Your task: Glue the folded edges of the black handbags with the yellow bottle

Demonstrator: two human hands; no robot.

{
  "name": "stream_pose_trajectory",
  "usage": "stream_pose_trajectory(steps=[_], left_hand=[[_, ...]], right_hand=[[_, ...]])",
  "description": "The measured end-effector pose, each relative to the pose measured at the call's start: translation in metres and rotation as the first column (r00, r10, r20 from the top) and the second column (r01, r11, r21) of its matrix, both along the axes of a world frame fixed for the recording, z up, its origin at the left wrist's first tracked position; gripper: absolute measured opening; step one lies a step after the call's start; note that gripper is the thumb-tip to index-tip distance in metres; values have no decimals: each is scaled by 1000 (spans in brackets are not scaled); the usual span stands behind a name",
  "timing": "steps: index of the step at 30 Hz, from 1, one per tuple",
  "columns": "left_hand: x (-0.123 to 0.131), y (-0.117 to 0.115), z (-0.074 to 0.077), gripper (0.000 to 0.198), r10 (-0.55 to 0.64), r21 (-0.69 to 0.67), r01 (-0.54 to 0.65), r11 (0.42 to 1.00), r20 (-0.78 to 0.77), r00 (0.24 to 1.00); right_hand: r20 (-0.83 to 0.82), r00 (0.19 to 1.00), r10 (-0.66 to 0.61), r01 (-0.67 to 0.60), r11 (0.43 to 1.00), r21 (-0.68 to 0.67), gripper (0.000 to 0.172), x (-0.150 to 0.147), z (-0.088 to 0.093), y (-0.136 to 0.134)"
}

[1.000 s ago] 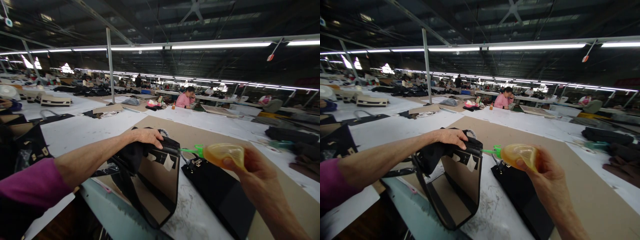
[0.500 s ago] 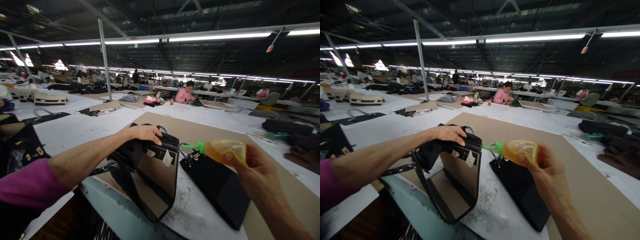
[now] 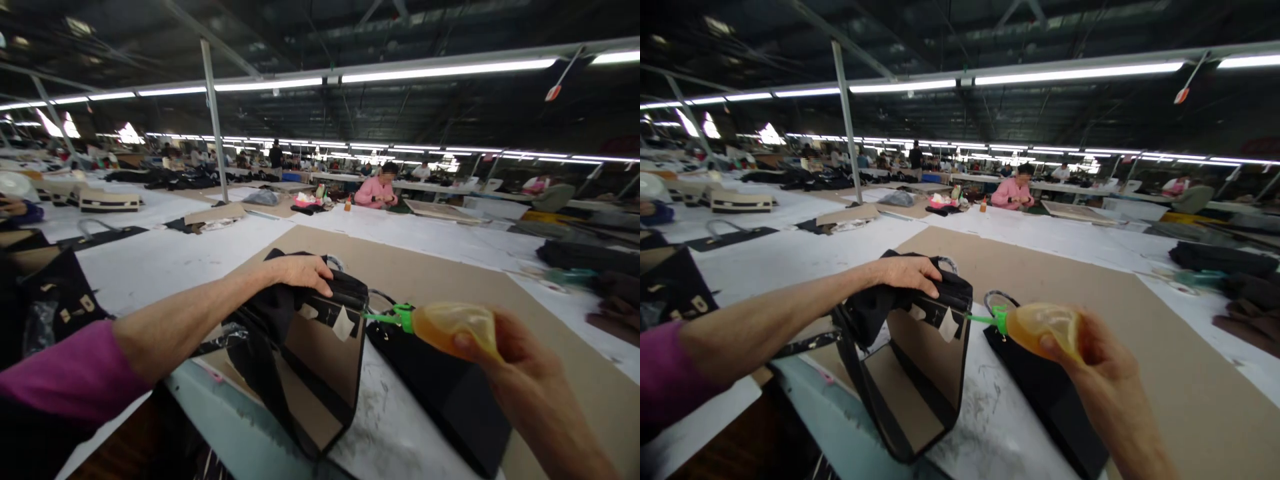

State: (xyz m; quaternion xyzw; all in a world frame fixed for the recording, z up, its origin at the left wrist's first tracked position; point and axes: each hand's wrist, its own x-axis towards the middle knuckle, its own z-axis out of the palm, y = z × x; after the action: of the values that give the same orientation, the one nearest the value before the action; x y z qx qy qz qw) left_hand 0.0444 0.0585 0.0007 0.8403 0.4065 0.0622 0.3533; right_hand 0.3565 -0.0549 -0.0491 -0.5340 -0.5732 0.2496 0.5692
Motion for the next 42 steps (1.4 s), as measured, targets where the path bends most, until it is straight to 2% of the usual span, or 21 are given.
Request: stream_pose_trajectory(steps=[3, 10, 15, 21, 26, 31, 36, 40, 42], left_hand=[[0, 0, -1, 18, -2, 13, 2, 1000, -4, 1000], [4, 0, -4, 21, 1, -13, -1, 1000, -10, 1000], [8, 0, -5, 23, -16, -8, 16, 1000, -26, 1000], [13, 0, -6, 20, -43, 50, 46, 998, -55, 998], [16, -1, -6, 20, -44, 44, 46, 998, -62, 997], [18, 1, -11, 22, -89, 80, 97, 992, -101, 991], [22, -1, -16, 21, -103, 96, 117, 988, -146, 984], [23, -3, -17, 18, -87, 89, 102, 991, -157, 984], [24, -4, -15, 16, -86, 91, 100, 991, -154, 984]], right_hand=[[43, 998, 43, -42, 999, -32, 49, 1, -3, 0], [37, 999, 0, -2, 999, 51, 42, -4, -2, -12], [60, 998, 34, -34, 999, 2, 41, -4, -6, -17], [107, 993, 50, -44, 997, -60, 41, -1, -19, -28], [184, 982, 47, -36, 997, -64, 42, 1, -32, -36], [228, 969, 98, -70, 989, -129, 44, 2, -52, -43], [118, 989, 84, -63, 983, -173, 44, 2, -71, -48], [-56, 996, 70, -81, 971, -225, 46, 4, -72, -52], [-142, 988, 56, -84, 977, -197, 46, 4, -69, -52]])
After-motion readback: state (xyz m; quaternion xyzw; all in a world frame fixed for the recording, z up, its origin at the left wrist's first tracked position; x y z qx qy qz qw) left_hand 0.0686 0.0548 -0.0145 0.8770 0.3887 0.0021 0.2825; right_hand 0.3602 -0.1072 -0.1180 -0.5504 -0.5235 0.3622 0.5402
